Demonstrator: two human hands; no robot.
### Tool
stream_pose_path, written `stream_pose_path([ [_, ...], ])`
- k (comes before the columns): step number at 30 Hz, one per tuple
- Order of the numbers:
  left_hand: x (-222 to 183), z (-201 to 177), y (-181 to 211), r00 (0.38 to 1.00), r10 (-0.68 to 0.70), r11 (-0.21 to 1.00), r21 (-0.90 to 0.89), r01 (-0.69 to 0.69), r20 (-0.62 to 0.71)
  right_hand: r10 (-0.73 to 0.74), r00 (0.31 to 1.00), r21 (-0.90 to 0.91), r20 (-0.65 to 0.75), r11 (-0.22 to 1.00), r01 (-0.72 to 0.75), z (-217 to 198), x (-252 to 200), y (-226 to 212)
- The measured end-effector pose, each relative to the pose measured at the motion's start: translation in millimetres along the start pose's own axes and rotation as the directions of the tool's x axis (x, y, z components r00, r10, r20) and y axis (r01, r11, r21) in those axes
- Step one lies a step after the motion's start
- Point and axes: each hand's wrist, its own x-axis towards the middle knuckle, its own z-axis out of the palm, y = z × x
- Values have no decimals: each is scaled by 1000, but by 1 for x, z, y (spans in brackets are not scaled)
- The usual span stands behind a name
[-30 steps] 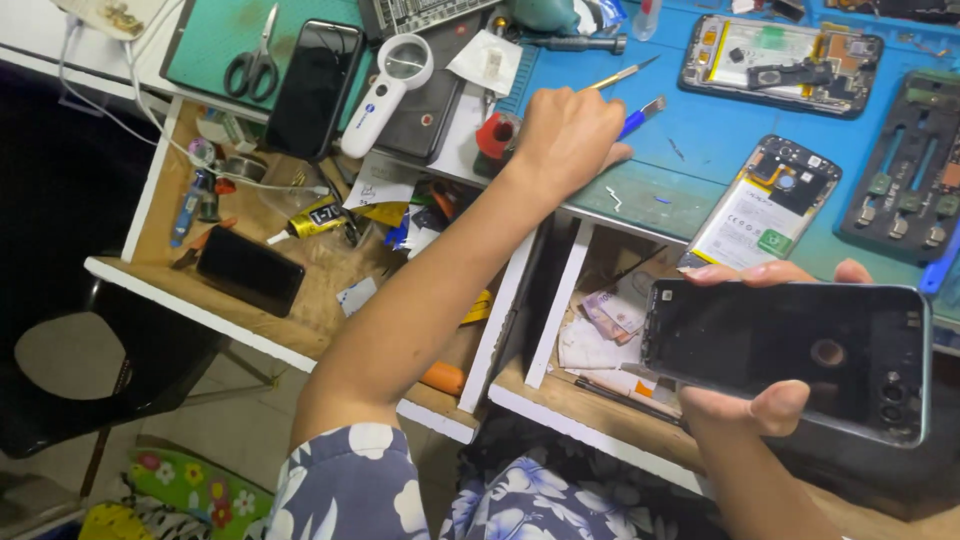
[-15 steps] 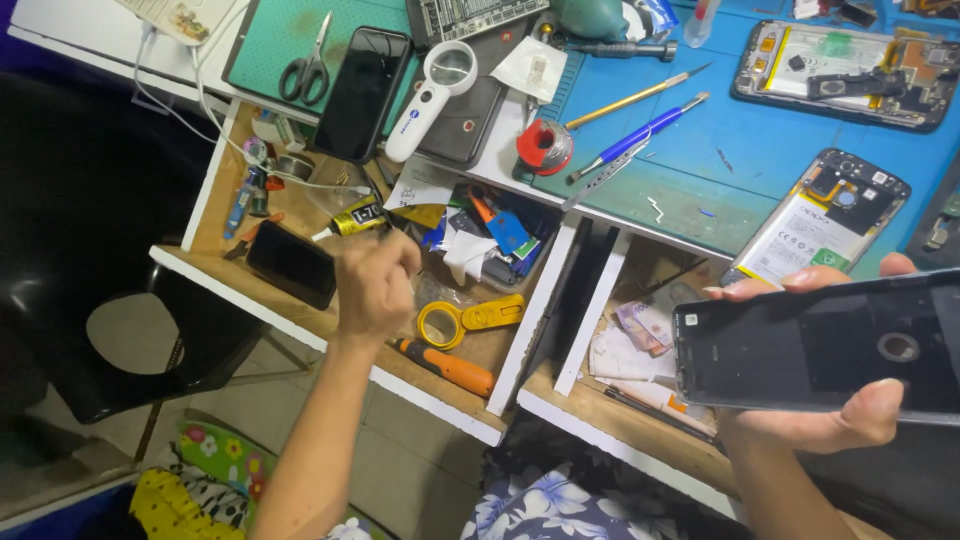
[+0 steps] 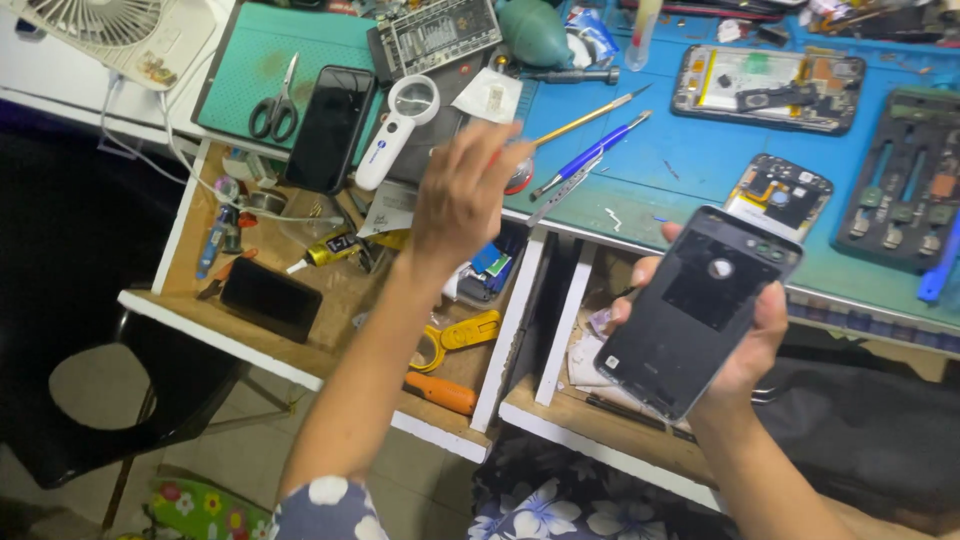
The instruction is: Repairing a smartphone by prying the back cover and using a screwdriver on internal components
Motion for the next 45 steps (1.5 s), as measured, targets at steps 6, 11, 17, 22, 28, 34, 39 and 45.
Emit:
stream_pose_path([
  [6, 120, 85, -71, 905, 22, 967, 220, -127, 425, 79, 995, -155, -62, 984, -88, 10, 2, -9],
  [11, 116, 44, -61, 959, 165, 975, 109, -194, 231, 88, 995, -87, -38, 992, -91, 9, 1, -13],
  [17, 64, -47, 35, 801, -556, 268, -960, -82, -223, -18, 999, -320, 31, 947, 27, -16, 4, 8],
  [22, 66, -66, 105, 821, -570, -469, -816, -338, -12, 3, 997, -463, 75, 886, 33, -43, -5, 28],
  [28, 88, -27, 151, 765, -620, -610, -720, -330, 175, -62, 993, -510, -96, 860, 4, -46, -14, 34],
  [34, 89, -9, 148, 775, -619, -625, -677, -387, 128, -51, 979, -509, -198, 859, -58, -41, -17, 35],
  [39, 91, -27, 154, 784, -597, -590, -756, -283, 172, -87, 977, -541, -194, 840, -33, -48, -16, 37],
  [45, 88, 11, 156, 786, -604, -614, -705, -356, 129, -132, 986, -659, -99, 751, 34, -2, 10, 15],
])
